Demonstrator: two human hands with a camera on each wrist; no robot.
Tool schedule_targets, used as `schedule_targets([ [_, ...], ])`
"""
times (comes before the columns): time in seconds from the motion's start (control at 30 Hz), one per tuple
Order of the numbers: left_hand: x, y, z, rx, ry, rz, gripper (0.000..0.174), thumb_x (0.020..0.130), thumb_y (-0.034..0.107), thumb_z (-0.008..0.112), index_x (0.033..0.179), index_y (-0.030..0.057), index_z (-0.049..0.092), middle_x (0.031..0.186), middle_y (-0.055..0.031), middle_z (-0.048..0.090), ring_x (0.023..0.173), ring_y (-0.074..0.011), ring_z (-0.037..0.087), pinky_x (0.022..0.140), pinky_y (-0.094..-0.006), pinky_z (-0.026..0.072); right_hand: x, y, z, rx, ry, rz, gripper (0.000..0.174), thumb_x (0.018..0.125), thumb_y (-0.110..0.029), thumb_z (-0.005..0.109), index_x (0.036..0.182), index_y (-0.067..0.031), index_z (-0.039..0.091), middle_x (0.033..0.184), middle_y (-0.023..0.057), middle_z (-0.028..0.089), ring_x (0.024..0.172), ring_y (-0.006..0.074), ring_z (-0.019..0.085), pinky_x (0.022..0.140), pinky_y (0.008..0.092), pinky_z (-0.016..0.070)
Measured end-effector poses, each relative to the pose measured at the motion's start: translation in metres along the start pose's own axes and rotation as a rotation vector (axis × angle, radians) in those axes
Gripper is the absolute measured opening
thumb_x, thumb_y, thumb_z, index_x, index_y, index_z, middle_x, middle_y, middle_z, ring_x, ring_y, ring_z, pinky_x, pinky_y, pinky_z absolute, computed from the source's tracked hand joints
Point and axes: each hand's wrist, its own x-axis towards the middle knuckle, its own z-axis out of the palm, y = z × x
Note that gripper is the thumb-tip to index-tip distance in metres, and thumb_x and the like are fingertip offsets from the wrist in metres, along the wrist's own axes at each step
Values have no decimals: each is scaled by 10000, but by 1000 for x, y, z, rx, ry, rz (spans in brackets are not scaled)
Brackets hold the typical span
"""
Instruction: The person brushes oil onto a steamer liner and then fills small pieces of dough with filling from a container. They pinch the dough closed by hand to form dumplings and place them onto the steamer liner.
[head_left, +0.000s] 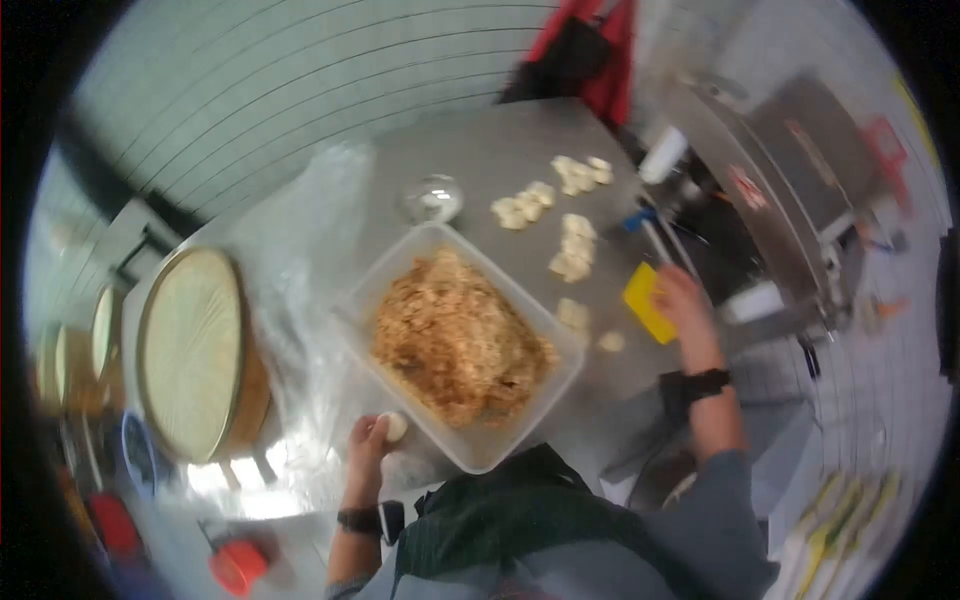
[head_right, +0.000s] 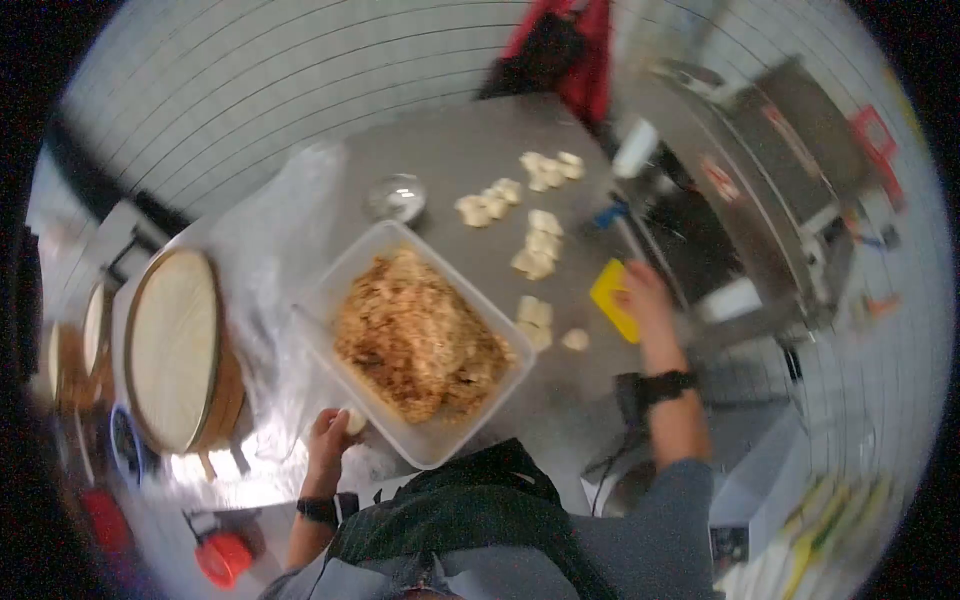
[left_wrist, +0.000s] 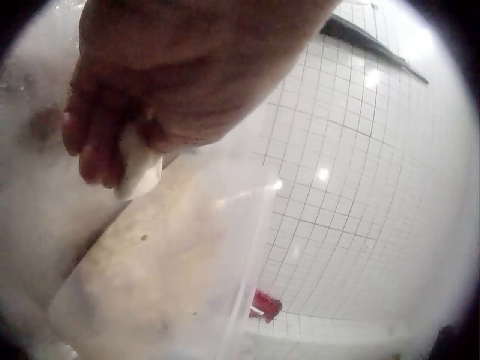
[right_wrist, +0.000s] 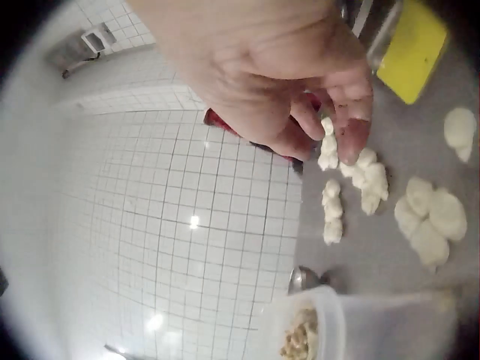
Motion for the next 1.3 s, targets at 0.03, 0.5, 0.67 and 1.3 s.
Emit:
schedule_targets([
  [0.03, -2, 2, 3, -33, 34, -10, 276, 919, 230, 564, 1006, -30, 541, 928, -130, 622, 802, -200, 643, 686, -309, 560, 49, 25, -35, 121, -2, 23, 349, 897, -218, 568, 1212, -79, 513, 973, 80, 584, 807, 189, 601, 712, 326, 525],
  [0.5, -77, 102, 141, -119, 239, 389, 259, 870, 38, 584, 1117, 65, 508, 998, -87, 606, 924, -177, 607, 812, -351, 529, 247, -8, -116, 278, -17, -105, 555, 947, -42, 470, 1444, -111, 235, 1271, 117, 339, 1014, 210, 493, 935, 296, 481],
  [0.67, -38, 132, 242, 571, -483, 313, 338, 883, 143, 607, 1208, 71, 548, 1115, -107, 604, 984, -203, 593, 837, -343, 494, 301, 14, -138, 344, -69, -190, 584, 961, -308, 505, 1452, -136, 239, 1404, 124, 299, 1135, 259, 462, 1000, 334, 439],
  [1.3, 16, 117, 332, 736, -475, 757, 436, 826, 60, 532, 1245, 41, 412, 1068, -232, 517, 982, -438, 524, 789, -492, 450, 328, 41, -196, 2841, -44, 573, 408, 977, -292, 400, 1343, -132, 483, 1332, 36, 503, 1245, 207, 438, 998, 406, 369],
])
